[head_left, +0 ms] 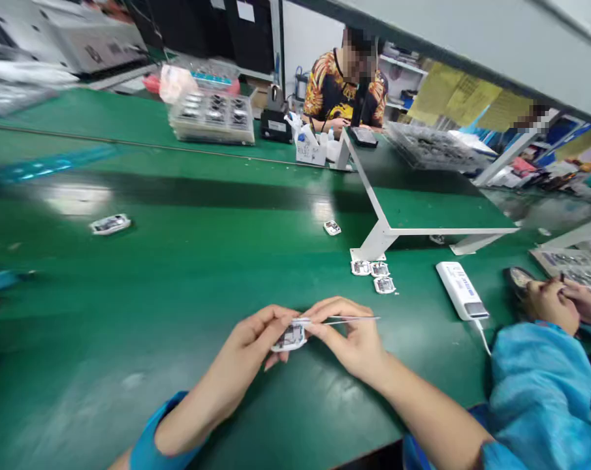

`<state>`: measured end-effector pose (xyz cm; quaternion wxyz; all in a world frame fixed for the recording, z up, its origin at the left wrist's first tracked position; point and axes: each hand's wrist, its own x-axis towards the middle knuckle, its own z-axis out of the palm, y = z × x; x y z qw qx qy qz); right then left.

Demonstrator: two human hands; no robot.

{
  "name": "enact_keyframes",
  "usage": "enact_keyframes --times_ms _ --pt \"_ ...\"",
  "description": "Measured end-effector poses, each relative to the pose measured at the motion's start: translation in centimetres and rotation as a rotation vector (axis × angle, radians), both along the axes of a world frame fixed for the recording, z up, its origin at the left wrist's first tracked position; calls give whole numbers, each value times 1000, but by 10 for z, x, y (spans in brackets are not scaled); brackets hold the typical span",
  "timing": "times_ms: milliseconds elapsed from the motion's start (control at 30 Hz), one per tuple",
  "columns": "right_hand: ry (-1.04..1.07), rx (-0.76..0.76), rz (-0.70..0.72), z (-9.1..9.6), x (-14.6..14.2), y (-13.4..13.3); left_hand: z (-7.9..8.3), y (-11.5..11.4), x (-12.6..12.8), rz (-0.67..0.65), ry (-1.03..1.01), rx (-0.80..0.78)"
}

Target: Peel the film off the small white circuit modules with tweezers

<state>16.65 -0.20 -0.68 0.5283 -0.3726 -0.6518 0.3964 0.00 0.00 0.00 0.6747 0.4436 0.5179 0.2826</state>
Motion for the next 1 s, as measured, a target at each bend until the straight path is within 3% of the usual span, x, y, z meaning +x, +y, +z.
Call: enact_keyframes --times_ms 100,233,367,600,833,1000 --pt "119 -149 75 0 1 1 0 -1 -2 15 11 -10" --pt "224 -222 79 -2 0 1 0 -1 -2 16 22 -35" --pt "216 -199 78 -3 0 1 1 -1 -1 19 32 -48" --pt "-37 40 10 1 2 0 3 -1 -1 26 -3 -32" --pt "129 -131 41 -6 2 1 6 -1 -3 -15 -5 -14" --pt "22 -61 -5 -3 1 1 3 -1 -4 -34 22 -6"
